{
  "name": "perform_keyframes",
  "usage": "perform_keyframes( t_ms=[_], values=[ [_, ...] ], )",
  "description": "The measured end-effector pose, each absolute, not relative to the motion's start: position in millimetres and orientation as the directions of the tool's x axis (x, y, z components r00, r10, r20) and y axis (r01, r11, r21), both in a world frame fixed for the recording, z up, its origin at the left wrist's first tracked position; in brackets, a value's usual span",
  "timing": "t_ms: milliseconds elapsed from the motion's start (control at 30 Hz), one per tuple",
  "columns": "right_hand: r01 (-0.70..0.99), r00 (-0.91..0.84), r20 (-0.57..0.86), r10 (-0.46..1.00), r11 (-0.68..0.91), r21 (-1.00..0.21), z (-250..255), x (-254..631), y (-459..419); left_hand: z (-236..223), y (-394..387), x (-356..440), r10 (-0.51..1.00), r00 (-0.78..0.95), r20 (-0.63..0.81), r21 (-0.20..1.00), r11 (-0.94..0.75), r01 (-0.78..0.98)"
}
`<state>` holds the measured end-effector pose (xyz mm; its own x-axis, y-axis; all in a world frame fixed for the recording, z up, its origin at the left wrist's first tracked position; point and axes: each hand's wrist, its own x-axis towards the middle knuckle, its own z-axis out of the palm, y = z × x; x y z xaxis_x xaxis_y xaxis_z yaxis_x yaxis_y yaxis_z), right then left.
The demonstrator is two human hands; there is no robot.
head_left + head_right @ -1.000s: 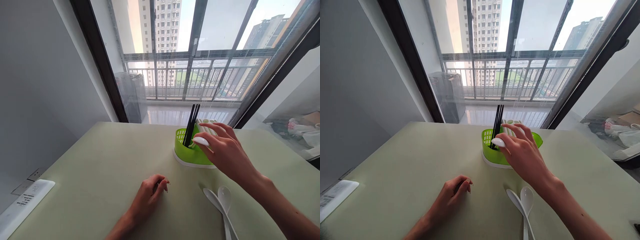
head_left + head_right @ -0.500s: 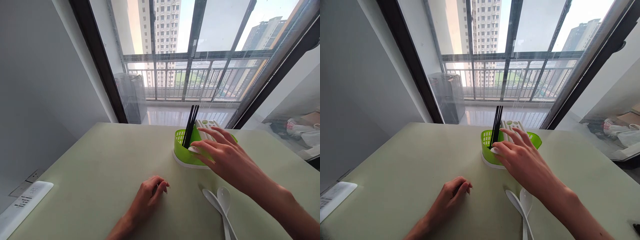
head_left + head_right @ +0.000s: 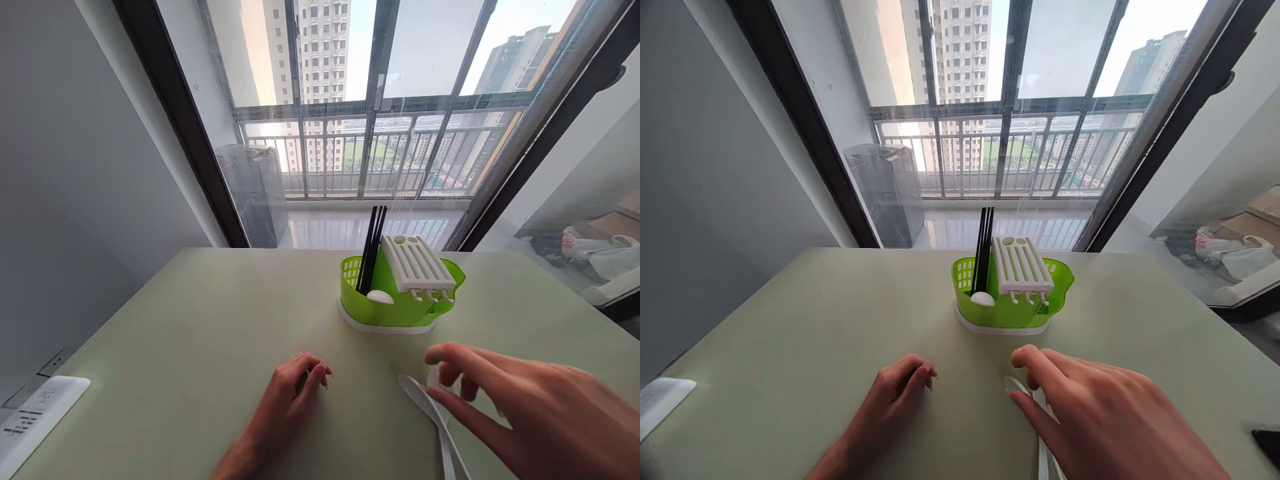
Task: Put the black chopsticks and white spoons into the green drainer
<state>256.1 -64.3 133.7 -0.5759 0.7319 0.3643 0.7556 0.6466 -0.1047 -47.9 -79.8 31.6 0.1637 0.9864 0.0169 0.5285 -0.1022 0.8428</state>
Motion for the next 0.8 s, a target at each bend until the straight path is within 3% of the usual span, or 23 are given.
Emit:
perform_keyframes(
  t_ms=[167,367,800],
  values=[
    [0.897,-0.43,0.044,0.902,0.432,-0.096,89,256,-62,35,-78,-47,0.987,0.163,0.008,0.835,-0.096,0.542],
    [0.943,-0.332,-0.228,0.915,0.328,-0.056,76,242,-55,34,-78,-47,0.986,0.165,0.013,0.837,-0.101,0.537],
    [0.895,-0.413,-0.221,0.884,0.438,0.079,65,221,-63,33,-79,-48,0.984,0.176,0.014,0.832,-0.109,0.544]
  ],
)
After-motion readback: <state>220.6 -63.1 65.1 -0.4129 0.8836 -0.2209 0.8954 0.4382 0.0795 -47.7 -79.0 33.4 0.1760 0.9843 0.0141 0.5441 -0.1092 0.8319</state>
